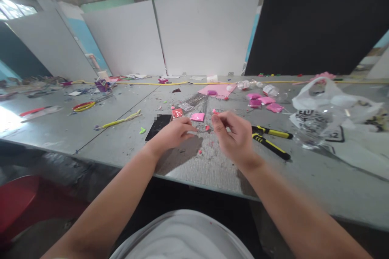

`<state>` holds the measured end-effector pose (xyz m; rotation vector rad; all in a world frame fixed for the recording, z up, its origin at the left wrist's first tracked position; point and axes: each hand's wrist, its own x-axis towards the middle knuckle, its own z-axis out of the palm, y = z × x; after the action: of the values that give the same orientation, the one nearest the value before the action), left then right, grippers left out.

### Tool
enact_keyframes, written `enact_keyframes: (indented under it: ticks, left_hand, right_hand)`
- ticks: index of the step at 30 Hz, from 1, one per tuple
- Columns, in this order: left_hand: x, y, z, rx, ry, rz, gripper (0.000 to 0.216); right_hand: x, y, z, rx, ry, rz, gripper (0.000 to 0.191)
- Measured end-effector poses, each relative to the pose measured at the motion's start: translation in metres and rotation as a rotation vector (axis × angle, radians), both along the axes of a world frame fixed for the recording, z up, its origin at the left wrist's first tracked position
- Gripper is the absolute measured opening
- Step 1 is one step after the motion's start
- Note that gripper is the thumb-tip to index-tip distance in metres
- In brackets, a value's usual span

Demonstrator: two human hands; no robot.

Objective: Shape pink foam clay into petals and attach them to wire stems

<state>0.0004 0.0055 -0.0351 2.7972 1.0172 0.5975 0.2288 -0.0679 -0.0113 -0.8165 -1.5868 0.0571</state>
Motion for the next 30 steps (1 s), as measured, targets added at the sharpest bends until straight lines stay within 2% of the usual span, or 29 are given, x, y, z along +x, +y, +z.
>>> enact_keyframes:
  ticks: [3, 5, 7, 9, 11, 13, 16, 21, 30]
  left_hand:
    - [-0.007, 0.003, -0.002, 0.024, 0.03, 0.258, 0.04]
    - [-0.01, 0.005, -0.003, -0.037, 0.077, 0.302, 0.037]
    - [-0.01, 0.006, -0.002, -0.089, 0.053, 0.258, 0.027]
    - [-0.008, 0.006, 0.0, -0.117, -0.085, 0.199, 0.026]
    - [-0.004, 0.004, 0.003, -0.19, -0.313, 0.133, 0.034]
    - [0.0, 0.001, 0.005, -0.331, -0.55, 0.045, 0.045]
    - [0.006, -0.005, 0.007, -0.527, -0.766, -0.053, 0.049]
    - [0.008, -0.01, 0.011, -0.569, -0.833, -0.112, 0.042]
    - [0.007, -0.012, 0.011, -0.676, -0.814, -0.158, 0.047]
  right_hand:
    - [0.0, 0.001, 0.0, -0.004, -0.013, -0.024, 0.03]
    - [0.0, 0.001, 0.0, -0.001, -0.022, -0.027, 0.029]
    - [0.0, 0.001, -0.001, -0.005, -0.036, -0.03, 0.029]
    - [-0.001, 0.003, -0.001, -0.019, -0.063, -0.044, 0.029]
    - [-0.001, 0.006, -0.003, -0.049, -0.107, -0.055, 0.026]
    - [-0.002, 0.01, -0.005, -0.1, -0.171, -0.037, 0.018]
    - [-0.004, 0.016, -0.009, -0.182, -0.26, 0.042, 0.01]
    - [-0.01, 0.018, -0.011, -0.185, -0.293, 0.12, 0.013]
    - [-0.007, 0.02, -0.012, -0.169, -0.337, 0.098, 0.011]
